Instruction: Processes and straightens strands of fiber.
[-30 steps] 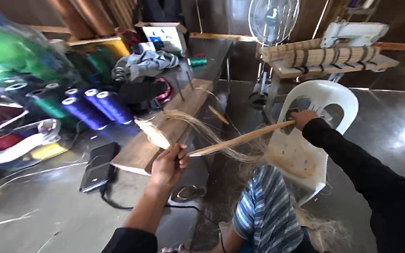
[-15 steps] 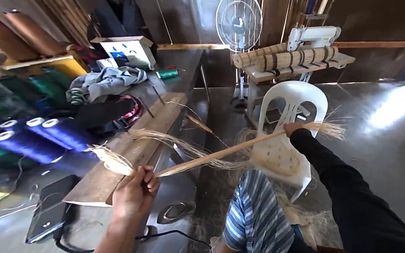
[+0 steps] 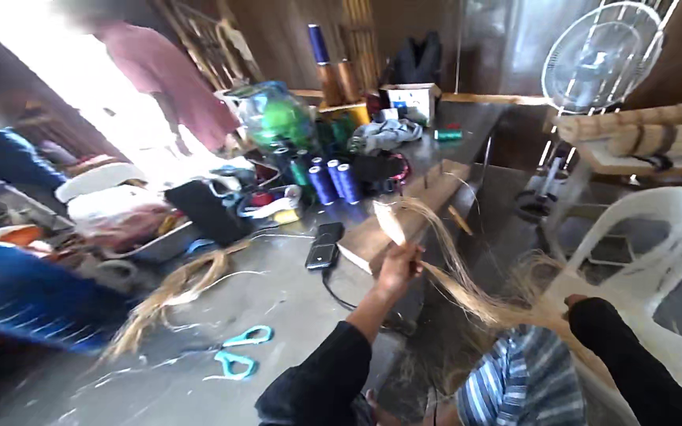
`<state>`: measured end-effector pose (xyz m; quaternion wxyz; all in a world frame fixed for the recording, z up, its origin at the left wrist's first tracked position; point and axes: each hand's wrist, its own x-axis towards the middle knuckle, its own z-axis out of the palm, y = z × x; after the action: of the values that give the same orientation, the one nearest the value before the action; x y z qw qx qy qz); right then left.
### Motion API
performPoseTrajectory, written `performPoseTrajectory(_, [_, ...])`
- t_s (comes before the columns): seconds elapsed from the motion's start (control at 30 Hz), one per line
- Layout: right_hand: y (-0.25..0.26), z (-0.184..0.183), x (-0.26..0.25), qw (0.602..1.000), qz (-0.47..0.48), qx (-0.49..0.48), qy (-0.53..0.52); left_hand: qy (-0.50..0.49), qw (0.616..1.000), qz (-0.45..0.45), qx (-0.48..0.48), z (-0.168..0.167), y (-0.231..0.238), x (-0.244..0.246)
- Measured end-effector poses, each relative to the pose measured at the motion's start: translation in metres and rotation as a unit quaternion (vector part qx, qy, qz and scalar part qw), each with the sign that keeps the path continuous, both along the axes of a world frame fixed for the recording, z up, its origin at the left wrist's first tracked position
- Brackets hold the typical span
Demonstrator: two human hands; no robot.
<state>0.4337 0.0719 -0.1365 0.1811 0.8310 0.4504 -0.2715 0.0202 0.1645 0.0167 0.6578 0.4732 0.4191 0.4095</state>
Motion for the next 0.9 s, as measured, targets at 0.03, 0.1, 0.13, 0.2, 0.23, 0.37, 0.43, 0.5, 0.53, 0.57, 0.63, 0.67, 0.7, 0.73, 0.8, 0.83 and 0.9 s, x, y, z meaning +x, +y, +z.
performPoseTrajectory(0.03, [0.007, 0.023, -0.02, 0.995, 0.008, 0.094, 0.026, -0.002, 1.0, -0.003, 0.002, -0.001, 0.0, 0.0])
performPoseTrajectory(0.1, [0.016, 0.087, -0.072, 0.969, 0.044, 0.226, 0.084, 0.0, 1.0, -0.013, 0.012, -0.001, -0.001, 0.0])
performPoseTrajectory(0.13, [0.02, 0.117, -0.1, 0.951, 0.067, 0.277, 0.121, 0.004, 1.0, -0.018, 0.014, -0.001, -0.001, -0.001])
performPoseTrajectory(0.2, [0.029, 0.158, -0.151, 0.893, 0.104, 0.383, 0.215, 0.012, 1.0, -0.025, 0.013, -0.001, 0.0, 0.0])
performPoseTrajectory(0.23, [0.035, 0.17, -0.174, 0.857, 0.109, 0.43, 0.262, 0.017, 0.999, -0.027, 0.01, -0.001, 0.001, 0.0])
performPoseTrajectory(0.37, [0.071, 0.199, -0.253, 0.808, 0.112, 0.467, 0.341, 0.031, 0.999, -0.034, 0.006, 0.002, -0.002, 0.001])
performPoseTrajectory(0.43, [0.091, 0.208, -0.281, 0.83, 0.122, 0.446, 0.312, 0.029, 0.999, -0.033, 0.005, 0.003, -0.002, 0.001])
performPoseTrajectory(0.5, [0.107, 0.215, -0.302, 0.853, 0.136, 0.417, 0.282, 0.028, 0.999, -0.025, 0.012, 0.002, -0.003, 0.001])
performPoseTrajectory(0.53, [0.112, 0.22, -0.31, 0.871, 0.141, 0.393, 0.261, 0.034, 0.999, -0.022, 0.015, 0.002, -0.003, 0.001])
performPoseTrajectory(0.57, [0.118, 0.224, -0.317, 0.889, 0.141, 0.366, 0.238, 0.042, 0.999, -0.019, 0.017, 0.001, -0.003, 0.001])
performPoseTrajectory(0.63, [0.129, 0.231, -0.325, 0.916, 0.141, 0.318, 0.201, 0.063, 0.998, -0.022, 0.019, 0.001, -0.002, 0.0])
performPoseTrajectory(0.67, [0.134, 0.233, -0.327, 0.923, 0.14, 0.299, 0.196, 0.076, 0.997, -0.029, 0.017, 0.001, -0.001, 0.0])
performPoseTrajectory(0.7, [0.138, 0.232, -0.327, 0.925, 0.133, 0.29, 0.208, 0.089, 0.995, -0.038, 0.014, 0.003, -0.001, 0.0])
performPoseTrajectory(0.73, [0.14, 0.229, -0.328, 0.921, 0.122, 0.29, 0.228, 0.1, 0.994, -0.048, 0.011, 0.004, -0.001, -0.001])
performPoseTrajectory(0.8, [0.139, 0.222, -0.327, 0.907, 0.087, 0.3, 0.283, 0.131, 0.989, -0.066, 0.011, 0.007, -0.002, -0.001])
performPoseTrajectory(0.83, [0.139, 0.219, -0.326, 0.902, 0.076, 0.299, 0.303, 0.158, 0.984, -0.082, 0.017, 0.008, -0.001, -0.001])
performPoseTrajectory(0.9, [0.141, 0.216, -0.321, 0.894, 0.074, 0.295, 0.328, 0.24, 0.962, -0.125, 0.045, 0.014, 0.0, -0.005])
